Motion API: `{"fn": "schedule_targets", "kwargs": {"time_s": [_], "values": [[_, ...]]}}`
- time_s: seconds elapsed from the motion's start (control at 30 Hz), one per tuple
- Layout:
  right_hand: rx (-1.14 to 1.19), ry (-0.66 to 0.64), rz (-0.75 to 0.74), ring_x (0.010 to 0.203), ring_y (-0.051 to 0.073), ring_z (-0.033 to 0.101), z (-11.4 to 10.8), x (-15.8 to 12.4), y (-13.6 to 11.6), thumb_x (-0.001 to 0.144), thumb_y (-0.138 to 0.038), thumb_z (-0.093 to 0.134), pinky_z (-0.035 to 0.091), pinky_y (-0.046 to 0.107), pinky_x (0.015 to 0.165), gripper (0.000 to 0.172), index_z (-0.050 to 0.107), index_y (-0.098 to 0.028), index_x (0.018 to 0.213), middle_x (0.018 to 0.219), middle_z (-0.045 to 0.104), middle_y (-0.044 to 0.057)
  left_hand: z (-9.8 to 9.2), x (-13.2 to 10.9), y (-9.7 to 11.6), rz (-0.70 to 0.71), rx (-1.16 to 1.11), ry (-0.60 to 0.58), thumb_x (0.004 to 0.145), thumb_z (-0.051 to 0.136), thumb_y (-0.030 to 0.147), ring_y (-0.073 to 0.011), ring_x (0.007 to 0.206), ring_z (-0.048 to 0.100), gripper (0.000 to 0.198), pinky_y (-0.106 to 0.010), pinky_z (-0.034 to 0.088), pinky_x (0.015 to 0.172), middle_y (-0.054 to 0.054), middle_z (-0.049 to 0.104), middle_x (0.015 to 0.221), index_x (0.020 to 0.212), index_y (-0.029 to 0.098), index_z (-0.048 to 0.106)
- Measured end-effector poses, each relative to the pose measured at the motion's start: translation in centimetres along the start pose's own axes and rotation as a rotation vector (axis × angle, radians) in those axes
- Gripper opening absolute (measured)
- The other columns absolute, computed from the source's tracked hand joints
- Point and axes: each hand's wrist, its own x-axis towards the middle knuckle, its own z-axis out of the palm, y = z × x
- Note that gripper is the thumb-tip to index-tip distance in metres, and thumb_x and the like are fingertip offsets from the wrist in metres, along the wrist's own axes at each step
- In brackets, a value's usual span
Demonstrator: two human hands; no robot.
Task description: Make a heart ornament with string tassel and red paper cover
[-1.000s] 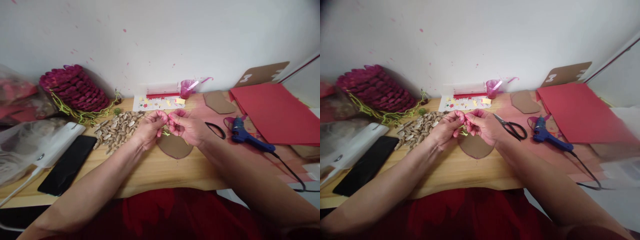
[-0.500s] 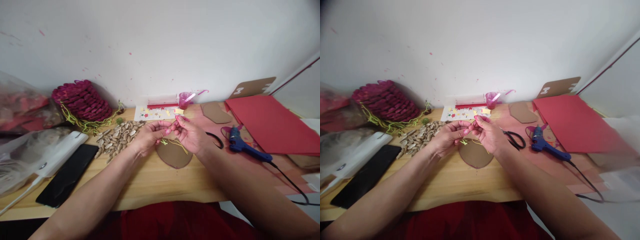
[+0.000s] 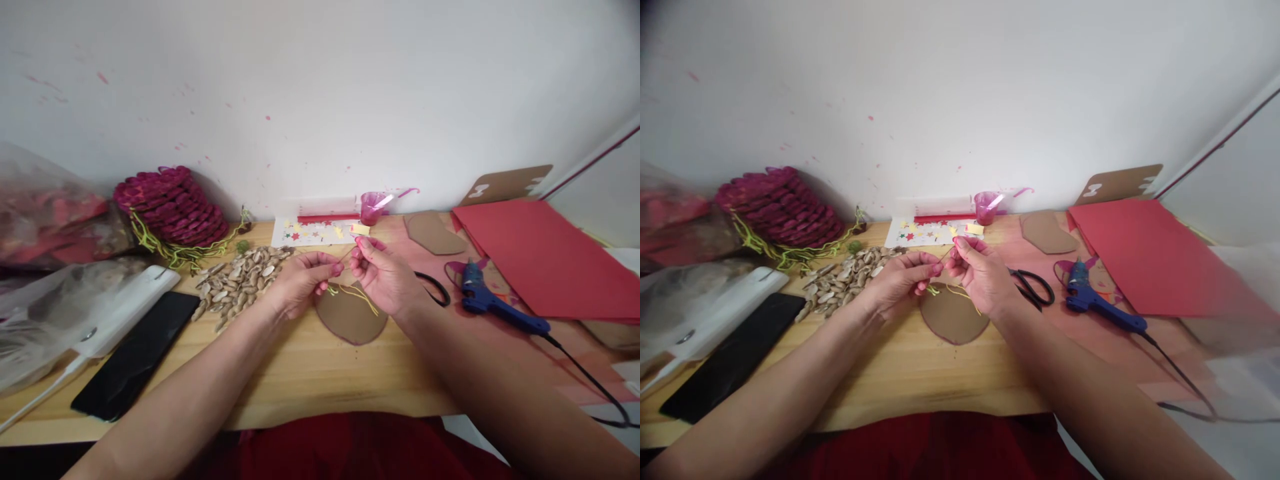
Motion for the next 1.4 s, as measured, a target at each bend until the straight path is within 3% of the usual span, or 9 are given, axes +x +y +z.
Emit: {"fn": "schedule_targets", "kwargs": {"time_s": [0.27, 0.4, 0.5, 0.67, 0.8, 0.93, 1.13, 1.3, 1.4], "values": [[0.077, 0.08, 0.039, 0.063, 0.007, 0.064, -0.1, 0.0, 0.0, 0.072, -0.025, 0.087, 0.053, 0.015, 0.057, 0.022, 0.069, -0.018, 0.084, 0.071, 0.069, -0.003, 0.6, -0.2, -0.2, 0.1, 0.098, 0.089, 0.056, 0.091, 0.025, -0.0012, 0.041, 0.047, 0.031, -0.014, 0.033, 0.038, 0.0, 0.069, 0.068, 0.075, 0.012, 0.071], [0.016, 0.139, -0.025, 0.067, 0.009, 0.068, -0.1, 0.1, -0.5, 0.071, -0.03, 0.088, 0.056, 0.018, 0.06, 0.032, 0.068, -0.019, 0.093, 0.083, 0.073, 0.0, 0.2, 0.0, 0.1, 0.09, 0.077, 0.11, 0.057, 0.091, 0.027, -0.0011, 0.042, 0.047, 0.032, -0.014, 0.032, 0.039, -0.001, 0.071, 0.069, 0.076, 0.012, 0.07], [-0.184, 0.092, -0.084, 0.06, 0.009, 0.065, -0.3, 0.2, -0.7, 0.068, -0.038, 0.089, 0.052, 0.02, 0.053, 0.036, 0.066, -0.02, 0.09, 0.082, 0.071, -0.002, -0.2, 0.2, 0.3, 0.128, 0.067, 0.143, 0.058, 0.091, 0.029, -0.0014, 0.042, 0.046, 0.034, -0.015, 0.031, 0.04, 0.0, 0.07, 0.068, 0.079, 0.013, 0.07], [-0.798, -0.141, -0.057, 0.06, 0.011, 0.059, -1.0, -0.2, -0.4, 0.075, -0.038, 0.084, 0.046, 0.024, 0.052, 0.031, 0.073, -0.02, 0.098, 0.082, 0.072, 0.001, -0.4, 0.2, 0.4, 0.179, 0.062, 0.137, 0.056, 0.092, 0.031, -0.0021, 0.042, 0.045, 0.036, -0.016, 0.031, 0.04, 0.002, 0.067, 0.064, 0.078, 0.013, 0.069], [-1.06, -0.215, -0.089, 0.057, 0.013, 0.054, -1.4, -0.3, -0.3, 0.085, -0.039, 0.072, 0.038, 0.026, 0.052, 0.021, 0.076, -0.019, 0.081, 0.067, 0.067, 0.001, -0.4, 0.2, 0.5, 0.178, 0.09, 0.14, 0.056, 0.092, 0.031, -0.0025, 0.042, 0.046, 0.036, -0.018, 0.033, 0.042, 0.002, 0.067, 0.065, 0.078, 0.013, 0.069], [-1.046, -0.123, -0.218, 0.065, 0.015, 0.056, -1.4, 0.1, -0.9, 0.084, -0.036, 0.071, 0.041, 0.028, 0.06, 0.016, 0.073, -0.02, 0.081, 0.073, 0.068, 0.001, -0.7, 0.3, 0.4, 0.205, 0.142, 0.131, 0.058, 0.092, 0.035, -0.0024, 0.043, 0.047, 0.039, -0.018, 0.033, 0.042, 0.002, 0.068, 0.068, 0.079, 0.013, 0.069], [-0.945, -0.143, -0.154, 0.07, 0.014, 0.052, -1.1, -0.1, -1.7, 0.083, -0.03, 0.067, 0.042, 0.029, 0.064, 0.011, 0.065, -0.02, 0.08, 0.085, 0.066, 0.001, -0.9, 0.5, 0.2, 0.231, 0.196, 0.114, 0.063, 0.089, 0.035, -0.0032, 0.043, 0.047, 0.035, -0.017, 0.033, 0.042, 0.002, 0.067, 0.066, 0.08, 0.013, 0.068], [-0.801, -0.118, -0.285, 0.073, 0.014, 0.055, -1.0, 0.0, -1.6, 0.083, -0.031, 0.071, 0.045, 0.028, 0.066, 0.012, 0.066, -0.02, 0.084, 0.088, 0.066, 0.002, -0.6, 0.2, 0.2, 0.231, 0.257, 0.094, 0.065, 0.087, 0.034, -0.004, 0.044, 0.047, 0.031, -0.018, 0.035, 0.043, 0.001, 0.067, 0.065, 0.078, 0.014, 0.068], [-0.67, -0.091, -0.279, 0.078, 0.015, 0.06, -0.7, 0.0, -1.1, 0.079, -0.031, 0.075, 0.051, 0.028, 0.065, 0.014, 0.065, -0.021, 0.081, 0.094, 0.067, 0.003, -0.3, 0.0, 0.1, 0.229, 0.303, 0.056, 0.067, 0.085, 0.034, -0.0048, 0.046, 0.047, 0.028, -0.018, 0.036, 0.043, 0.001, 0.066, 0.066, 0.078, 0.015, 0.069]]}}
